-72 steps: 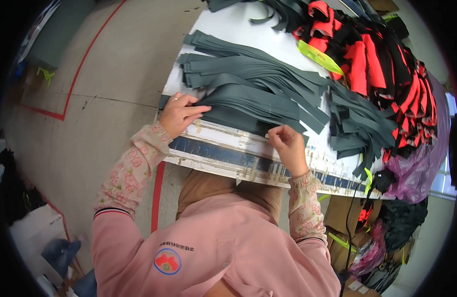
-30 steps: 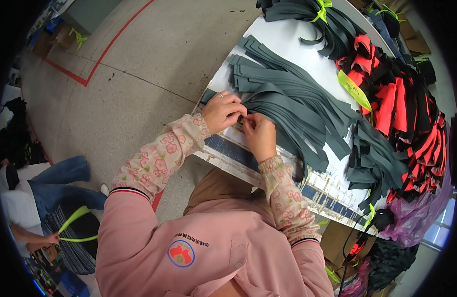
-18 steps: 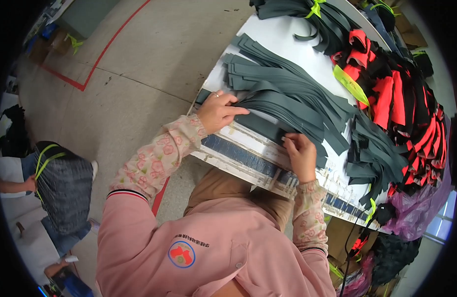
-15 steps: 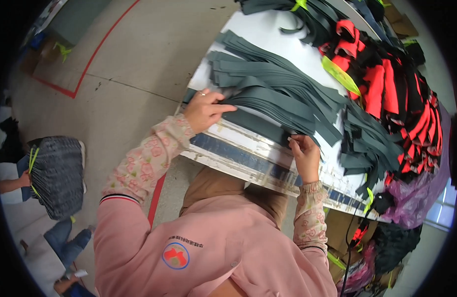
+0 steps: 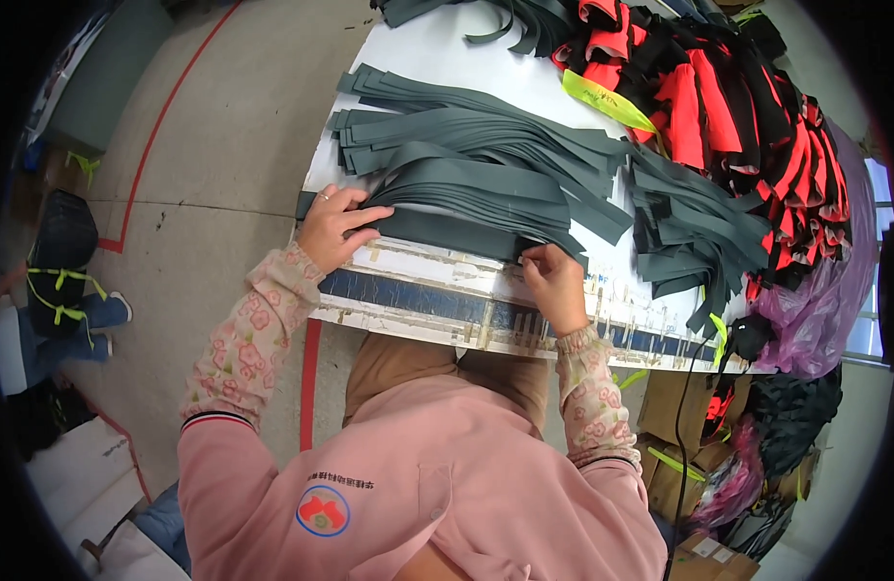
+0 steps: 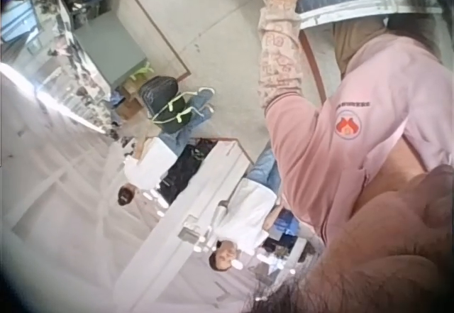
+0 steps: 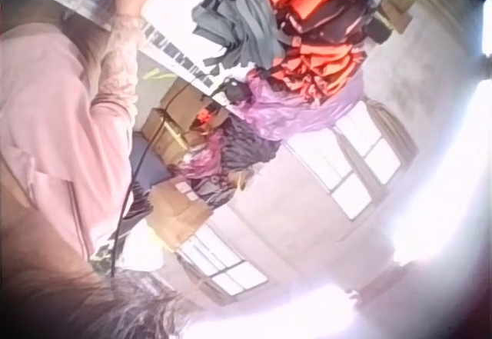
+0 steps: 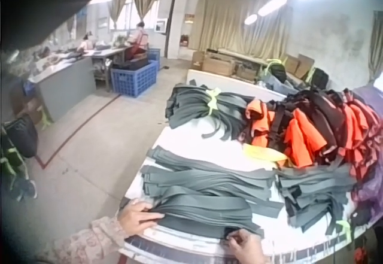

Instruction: The person is aligning, organizing, and counting bundles of grey fabric straps on a work table in a garment factory.

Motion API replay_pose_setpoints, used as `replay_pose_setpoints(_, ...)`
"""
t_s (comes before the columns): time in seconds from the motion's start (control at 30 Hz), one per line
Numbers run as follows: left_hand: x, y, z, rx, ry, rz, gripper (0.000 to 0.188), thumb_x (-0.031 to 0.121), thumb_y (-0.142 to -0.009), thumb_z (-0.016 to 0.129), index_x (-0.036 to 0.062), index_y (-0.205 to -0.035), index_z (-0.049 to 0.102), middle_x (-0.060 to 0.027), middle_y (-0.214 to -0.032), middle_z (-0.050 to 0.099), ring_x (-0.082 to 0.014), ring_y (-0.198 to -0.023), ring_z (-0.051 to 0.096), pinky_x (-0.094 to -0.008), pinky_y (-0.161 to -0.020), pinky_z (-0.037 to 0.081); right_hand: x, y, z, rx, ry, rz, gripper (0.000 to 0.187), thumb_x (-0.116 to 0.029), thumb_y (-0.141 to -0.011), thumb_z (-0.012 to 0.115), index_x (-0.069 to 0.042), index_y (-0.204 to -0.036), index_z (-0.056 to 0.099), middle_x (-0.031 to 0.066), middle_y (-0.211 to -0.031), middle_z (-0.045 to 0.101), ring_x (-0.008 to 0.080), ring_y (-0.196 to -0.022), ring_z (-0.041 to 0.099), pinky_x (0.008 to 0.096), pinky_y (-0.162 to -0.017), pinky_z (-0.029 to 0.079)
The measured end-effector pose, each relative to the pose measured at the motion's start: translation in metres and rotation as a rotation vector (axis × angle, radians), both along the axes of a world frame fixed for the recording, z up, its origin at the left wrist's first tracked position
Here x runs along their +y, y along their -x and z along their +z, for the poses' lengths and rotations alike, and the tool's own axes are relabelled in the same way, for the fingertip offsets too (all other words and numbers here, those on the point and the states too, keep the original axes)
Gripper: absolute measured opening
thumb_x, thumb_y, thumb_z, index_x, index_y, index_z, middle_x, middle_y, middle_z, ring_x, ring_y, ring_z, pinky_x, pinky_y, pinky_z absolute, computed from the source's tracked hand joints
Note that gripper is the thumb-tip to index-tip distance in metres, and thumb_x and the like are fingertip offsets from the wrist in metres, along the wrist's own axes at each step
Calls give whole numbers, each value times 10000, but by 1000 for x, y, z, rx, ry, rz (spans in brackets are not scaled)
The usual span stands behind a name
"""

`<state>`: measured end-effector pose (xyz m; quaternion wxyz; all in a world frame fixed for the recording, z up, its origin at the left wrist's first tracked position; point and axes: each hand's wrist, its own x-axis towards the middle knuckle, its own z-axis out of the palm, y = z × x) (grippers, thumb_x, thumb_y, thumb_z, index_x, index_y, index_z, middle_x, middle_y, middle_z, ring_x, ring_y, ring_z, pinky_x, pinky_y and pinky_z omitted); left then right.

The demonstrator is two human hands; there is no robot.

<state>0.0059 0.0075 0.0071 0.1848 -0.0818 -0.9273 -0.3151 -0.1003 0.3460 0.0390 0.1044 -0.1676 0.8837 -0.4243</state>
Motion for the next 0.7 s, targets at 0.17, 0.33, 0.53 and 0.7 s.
replay_pose_setpoints(0.17,4,0,1,7,12,5,414,124,-709,787,182,-1117,745,-63,-957,576,-253,-842,500,-361,-781,440,0,-1,-1,21,-35,-5,111,-48,-844,652,37,-911,678,133,-711,681,183,-617,648,298,-614,514)
replay_pose_setpoints(0.33,2,5,0,18,13,10,404,128,-714,785,185,-1112,749,-62,-959,583,-252,-844,502,-361,-782,444,1,4,-9,74,-71,-8,119,-52,-845,651,44,-908,684,134,-713,686,174,-629,656,295,-618,519)
replay_pose_setpoints(0.53,-19,-4,1,22,101,40,357,164,-736,770,211,-1090,757,-67,-989,610,-268,-880,541,-400,-804,445,-20,4,16,-210,212,0,102,-49,-895,625,42,-897,670,51,-749,672,109,-666,633,263,-615,504)
replay_pose_setpoints(0.7,-11,9,-26,254,101,-40,293,203,-732,741,273,-1015,775,-66,-1030,634,-271,-936,576,-412,-825,456,-43,-29,20,-349,170,340,163,-40,-920,580,21,-1058,641,21,-783,624,78,-676,569,226,-623,460)
